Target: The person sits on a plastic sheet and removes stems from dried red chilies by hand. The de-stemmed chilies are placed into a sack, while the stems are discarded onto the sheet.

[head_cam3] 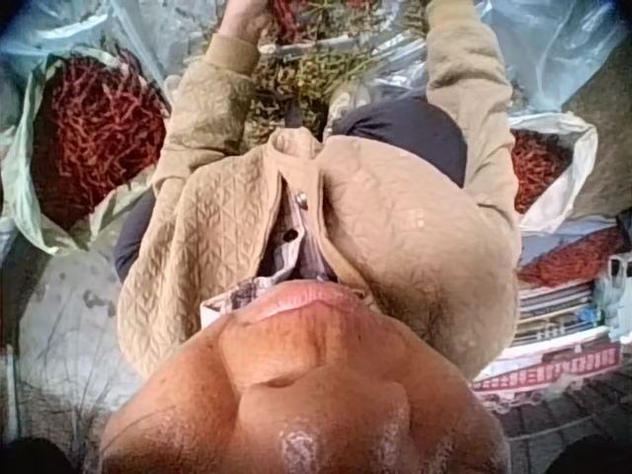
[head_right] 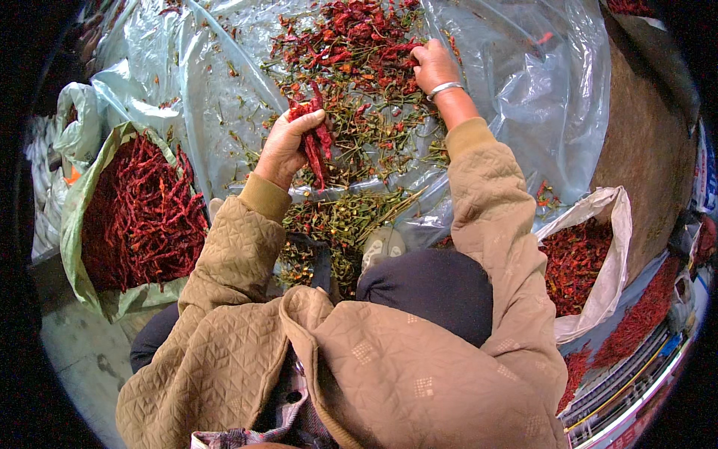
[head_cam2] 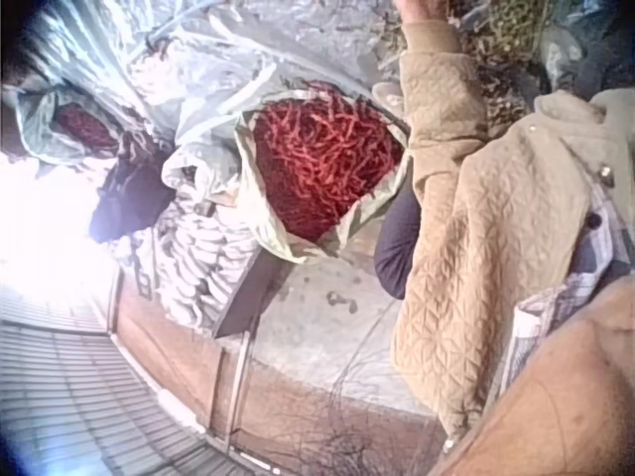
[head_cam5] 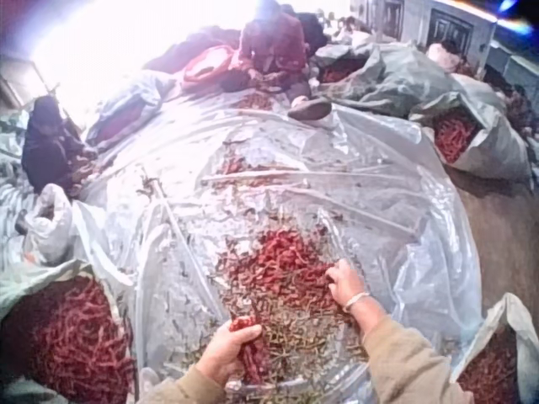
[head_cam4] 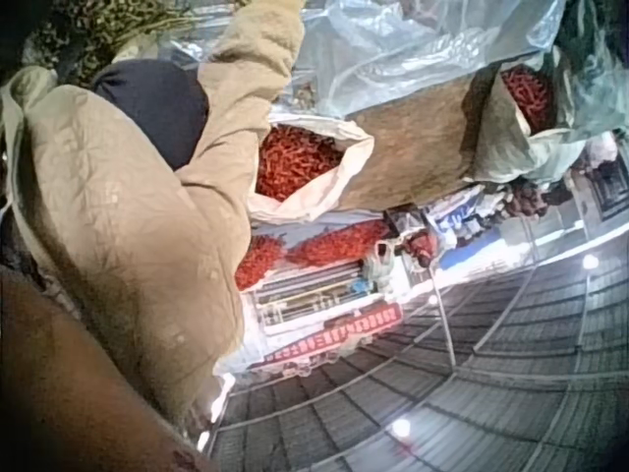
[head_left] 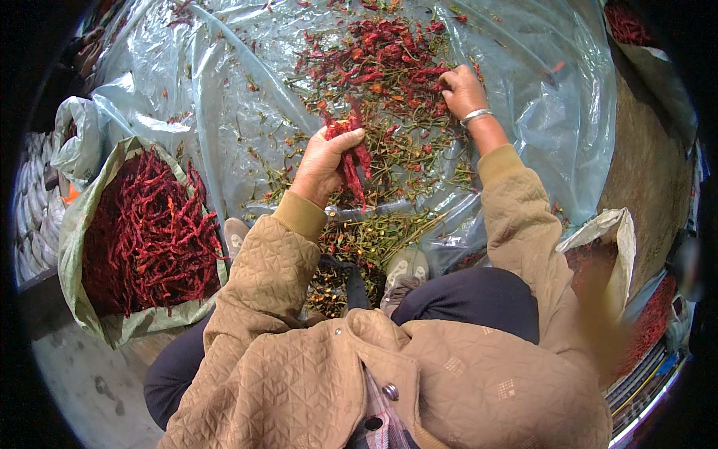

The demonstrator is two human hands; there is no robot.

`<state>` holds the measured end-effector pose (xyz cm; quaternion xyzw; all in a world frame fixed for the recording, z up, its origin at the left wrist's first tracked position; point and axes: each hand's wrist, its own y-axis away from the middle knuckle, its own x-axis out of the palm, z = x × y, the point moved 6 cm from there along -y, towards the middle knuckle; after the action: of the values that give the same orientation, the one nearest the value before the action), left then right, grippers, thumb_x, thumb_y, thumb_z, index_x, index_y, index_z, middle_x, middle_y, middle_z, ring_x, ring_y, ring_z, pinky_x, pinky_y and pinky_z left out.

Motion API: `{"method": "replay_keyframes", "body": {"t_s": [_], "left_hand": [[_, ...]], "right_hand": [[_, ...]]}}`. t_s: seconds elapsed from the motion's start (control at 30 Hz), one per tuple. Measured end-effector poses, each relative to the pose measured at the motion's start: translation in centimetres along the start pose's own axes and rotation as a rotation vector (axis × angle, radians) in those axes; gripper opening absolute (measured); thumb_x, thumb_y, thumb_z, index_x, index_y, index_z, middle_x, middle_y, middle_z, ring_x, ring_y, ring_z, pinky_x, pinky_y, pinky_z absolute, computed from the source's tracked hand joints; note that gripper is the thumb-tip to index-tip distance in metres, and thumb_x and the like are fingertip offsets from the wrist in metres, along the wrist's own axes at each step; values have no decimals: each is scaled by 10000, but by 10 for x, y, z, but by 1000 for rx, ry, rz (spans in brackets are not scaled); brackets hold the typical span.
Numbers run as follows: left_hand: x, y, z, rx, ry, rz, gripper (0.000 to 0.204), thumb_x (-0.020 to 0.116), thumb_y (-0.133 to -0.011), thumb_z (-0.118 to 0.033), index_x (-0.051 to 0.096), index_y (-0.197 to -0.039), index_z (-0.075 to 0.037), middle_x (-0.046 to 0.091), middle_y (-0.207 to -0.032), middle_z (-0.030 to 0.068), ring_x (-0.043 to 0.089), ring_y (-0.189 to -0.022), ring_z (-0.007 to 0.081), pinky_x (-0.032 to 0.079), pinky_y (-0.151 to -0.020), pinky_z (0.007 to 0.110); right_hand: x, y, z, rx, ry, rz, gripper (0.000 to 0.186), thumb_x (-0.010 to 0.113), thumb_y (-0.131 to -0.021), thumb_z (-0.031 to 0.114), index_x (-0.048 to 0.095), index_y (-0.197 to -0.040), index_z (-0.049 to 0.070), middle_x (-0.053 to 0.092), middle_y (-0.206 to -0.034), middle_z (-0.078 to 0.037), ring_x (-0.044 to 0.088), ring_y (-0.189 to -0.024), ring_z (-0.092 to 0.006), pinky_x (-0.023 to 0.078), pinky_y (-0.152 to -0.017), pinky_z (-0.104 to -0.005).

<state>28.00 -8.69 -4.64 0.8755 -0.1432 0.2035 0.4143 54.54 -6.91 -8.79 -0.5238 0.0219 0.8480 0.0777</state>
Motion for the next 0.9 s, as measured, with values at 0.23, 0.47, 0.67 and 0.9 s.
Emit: {"method": "replay_keyframes", "body": {"t_s": [0.23, 0.47, 0.67, 0.9], "left_hand": [[17, 1, -3, -4, 8, 14, 102, 585, -757, 12, 528, -835, -19, 570, -730, 53, 573, -616, 156, 505, -549, 292], [34, -6, 4, -18, 14, 21, 194, 614, -728, 38, 535, -894, -22, 582, -791, 42, 562, -629, 146, 489, -572, 271], [61, -5, -11, 228, -164, 34, 301, 656, -705, 22, 525, -975, -2, 597, -883, 54, 579, -751, 134, 491, -676, 266], [43, -13, -17, 244, 32, -23, 281, 621, -717, 54, 500, -965, 0, 595, -861, 79, 598, -731, 168, 515, -643, 292]], "right_hand": [[-27, 36, 20, 405, -1081, 213, 234, 567, -811, 141, 526, -994, 0, 623, -831, -71, 512, -584, -85, 402, -522, -185], [-32, 49, 46, 320, -1600, 211, 169, 506, -857, 116, 507, -992, 14, 605, -870, -84, 561, -715, -103, 459, -608, -225], [-34, 49, 88, 124, -952, 319, 144, 514, -825, 100, 507, -930, 2, 608, -777, -108, 593, -705, -188, 475, -644, -302], [-46, 52, 114, -28, -642, 221, 145, 596, -743, 106, 569, -854, 17, 588, -727, -147, 587, -646, -253, 452, -591, -321]]}}
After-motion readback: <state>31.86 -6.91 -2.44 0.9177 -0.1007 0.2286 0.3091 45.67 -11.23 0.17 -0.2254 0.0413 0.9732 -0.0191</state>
